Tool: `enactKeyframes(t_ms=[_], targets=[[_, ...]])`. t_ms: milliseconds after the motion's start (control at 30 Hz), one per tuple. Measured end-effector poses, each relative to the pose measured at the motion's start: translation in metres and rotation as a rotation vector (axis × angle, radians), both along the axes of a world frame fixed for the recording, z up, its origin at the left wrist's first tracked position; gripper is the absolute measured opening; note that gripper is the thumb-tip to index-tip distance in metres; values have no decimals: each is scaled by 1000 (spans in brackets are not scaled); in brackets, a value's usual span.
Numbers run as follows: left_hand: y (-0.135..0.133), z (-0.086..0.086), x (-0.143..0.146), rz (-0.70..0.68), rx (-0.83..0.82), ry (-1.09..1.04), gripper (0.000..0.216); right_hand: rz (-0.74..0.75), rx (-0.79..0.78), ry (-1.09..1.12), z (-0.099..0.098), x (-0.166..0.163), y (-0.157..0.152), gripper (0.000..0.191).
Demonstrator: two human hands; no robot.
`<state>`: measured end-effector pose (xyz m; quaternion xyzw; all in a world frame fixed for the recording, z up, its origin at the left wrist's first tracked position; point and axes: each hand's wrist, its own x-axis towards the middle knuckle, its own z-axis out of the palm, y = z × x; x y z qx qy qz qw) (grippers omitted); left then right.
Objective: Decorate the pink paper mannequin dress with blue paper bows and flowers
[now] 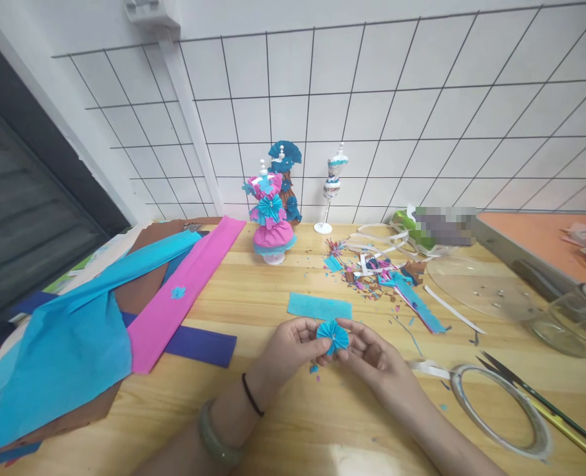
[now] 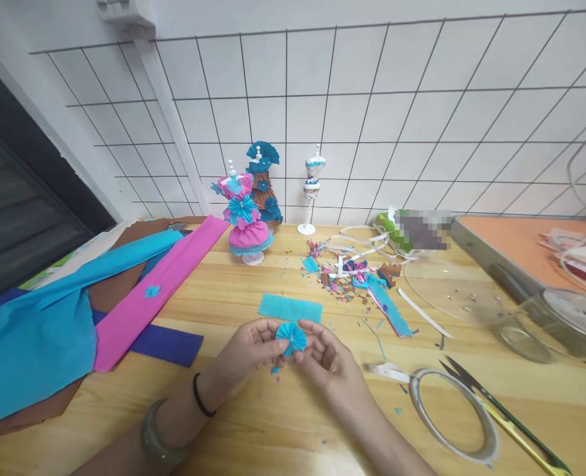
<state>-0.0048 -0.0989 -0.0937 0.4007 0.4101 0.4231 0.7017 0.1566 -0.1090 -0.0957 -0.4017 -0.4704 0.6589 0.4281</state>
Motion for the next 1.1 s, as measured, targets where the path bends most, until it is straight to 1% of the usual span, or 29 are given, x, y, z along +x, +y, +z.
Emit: enactKeyframes(t_ms=[133,300,433,633,800,933,1100], targets=[[-1,2,1,5,12,-10,32,4,-17,-8,2,0,-1,45],[-1,1,1,33,-36,-47,34,-64,-50,-60,4,1,0,47],[-1,3,0,71,-56,-88,30,-86,-63,-60,4,1,2,49],[-1,6,-1,85,-78,-190,29,-94,-26,-19,4,1,2,47],[-2,4,0,53,-98,-128,34,-110,37,-51,6,1,1,49],[-4,2,4,2,-38,-20,35,-127,80,-68,3,2,2,52],[-4,2,5,-36,15,45,40,-139,110,-76,-4,2,1,46]])
